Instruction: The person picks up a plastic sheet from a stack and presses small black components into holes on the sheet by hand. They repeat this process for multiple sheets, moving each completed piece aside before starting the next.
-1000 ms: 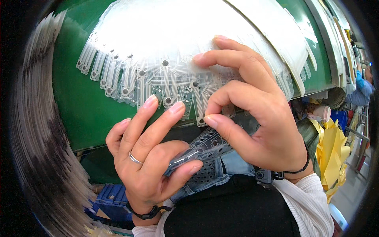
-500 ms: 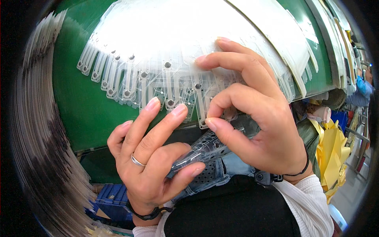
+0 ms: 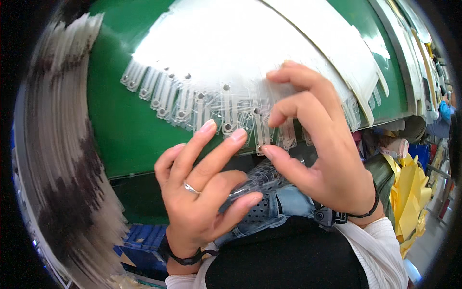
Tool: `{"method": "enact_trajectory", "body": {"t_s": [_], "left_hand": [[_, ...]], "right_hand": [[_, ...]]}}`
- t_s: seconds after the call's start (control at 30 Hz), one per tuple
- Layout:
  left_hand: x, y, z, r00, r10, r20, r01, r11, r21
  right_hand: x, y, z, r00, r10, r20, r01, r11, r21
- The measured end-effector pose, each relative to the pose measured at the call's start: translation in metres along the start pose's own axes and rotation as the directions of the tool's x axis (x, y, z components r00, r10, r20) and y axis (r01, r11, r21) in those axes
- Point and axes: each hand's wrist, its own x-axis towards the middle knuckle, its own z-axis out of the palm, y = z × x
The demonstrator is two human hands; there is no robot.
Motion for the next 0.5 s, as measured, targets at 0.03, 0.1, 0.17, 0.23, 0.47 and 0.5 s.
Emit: {"method": "enact_trajectory", "body": {"t_s": [0.03,0.1,0.17,0.23,0.47,0.5], "left_hand": [[0.002,0.001,0.001,0.999,0.045,0.005,-0.045,0.999,0.008],[0.003,0.009,-0.002,0.996,0.079,0.051,-0.079,0.997,-0.006],[0.004,0.019,-0.005,0.991,0.128,0.050,-0.122,0.986,-0.112],[0.003,0.024,-0.003,0.983,0.144,0.114,-0.111,0.960,-0.256],[0.001,0.033,-0.005,0.945,0.276,0.176,-0.212,0.926,-0.313],[-0.001,0.034,-0.005,0.935,0.297,0.195,-0.223,0.918,-0.328]], "right_hand": [[-0.001,0.001,-0.004,0.999,-0.048,0.020,0.047,0.998,0.032],[-0.003,-0.004,-0.012,0.990,-0.131,0.058,0.125,0.988,0.095],[-0.003,-0.016,-0.020,0.971,-0.200,0.129,0.174,0.966,0.192],[-0.007,-0.019,-0.020,0.945,-0.268,0.187,0.220,0.945,0.242],[-0.021,-0.015,-0.018,0.930,-0.300,0.212,0.247,0.938,0.245],[-0.024,-0.015,-0.018,0.930,-0.291,0.225,0.225,0.934,0.277]]}}
